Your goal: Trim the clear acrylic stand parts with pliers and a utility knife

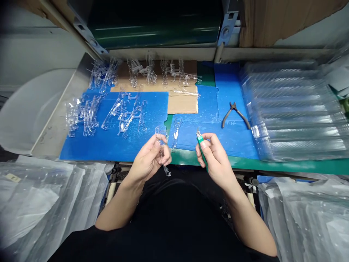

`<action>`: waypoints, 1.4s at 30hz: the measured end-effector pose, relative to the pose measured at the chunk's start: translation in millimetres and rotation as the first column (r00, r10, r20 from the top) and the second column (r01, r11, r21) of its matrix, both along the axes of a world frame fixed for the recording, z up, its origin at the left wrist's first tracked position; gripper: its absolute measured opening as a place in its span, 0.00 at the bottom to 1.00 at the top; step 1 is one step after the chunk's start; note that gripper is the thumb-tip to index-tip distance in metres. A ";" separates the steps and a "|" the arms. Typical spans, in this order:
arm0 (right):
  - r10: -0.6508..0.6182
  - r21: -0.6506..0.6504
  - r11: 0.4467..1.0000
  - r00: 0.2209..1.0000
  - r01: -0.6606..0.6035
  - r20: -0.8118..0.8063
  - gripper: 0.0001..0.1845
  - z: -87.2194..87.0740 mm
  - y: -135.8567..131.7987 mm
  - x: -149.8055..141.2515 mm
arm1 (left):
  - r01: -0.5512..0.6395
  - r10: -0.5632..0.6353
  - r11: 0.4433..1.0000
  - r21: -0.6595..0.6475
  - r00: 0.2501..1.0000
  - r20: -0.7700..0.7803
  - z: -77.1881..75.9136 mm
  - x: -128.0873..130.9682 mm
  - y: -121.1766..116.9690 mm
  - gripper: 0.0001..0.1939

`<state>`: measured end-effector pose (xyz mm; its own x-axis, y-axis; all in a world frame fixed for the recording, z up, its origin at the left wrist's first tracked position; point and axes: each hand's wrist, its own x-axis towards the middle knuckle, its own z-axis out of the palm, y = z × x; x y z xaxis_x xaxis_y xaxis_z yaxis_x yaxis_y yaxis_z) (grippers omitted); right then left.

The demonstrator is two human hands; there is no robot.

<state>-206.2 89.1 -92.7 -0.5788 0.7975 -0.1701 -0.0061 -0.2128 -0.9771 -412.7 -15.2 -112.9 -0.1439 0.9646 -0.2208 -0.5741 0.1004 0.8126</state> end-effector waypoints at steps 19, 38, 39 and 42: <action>-0.028 0.156 0.987 0.999 0.032 -0.031 0.05 0.6 -10.8 12.7 | -0.092 0.084 0.992 0.090 0.992 0.090 14.9 3.5 0.7 0.11; 0.018 0.750 0.562 0.911 -0.350 0.412 0.19 15.5 -18.8 29.0 | 0.177 0.359 0.888 0.425 0.312 -0.880 6.2 0.3 -12.2 0.12; 0.031 0.751 0.550 0.908 -0.364 0.417 0.20 17.1 -20.1 30.6 | 0.180 0.356 0.890 0.419 0.303 -0.884 6.9 0.1 -13.0 0.13; 0.036 0.759 0.535 0.907 -0.372 0.419 0.22 20.8 -22.3 33.0 | 0.197 0.347 0.890 0.411 0.292 -0.891 8.8 0.4 -14.3 0.13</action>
<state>-173.2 66.8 -71.9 -0.7882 0.5489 0.2783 0.2651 0.7110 -0.6512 -412.4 -29.5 -104.2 -0.0588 0.8738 0.4827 0.6124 -0.3503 0.7087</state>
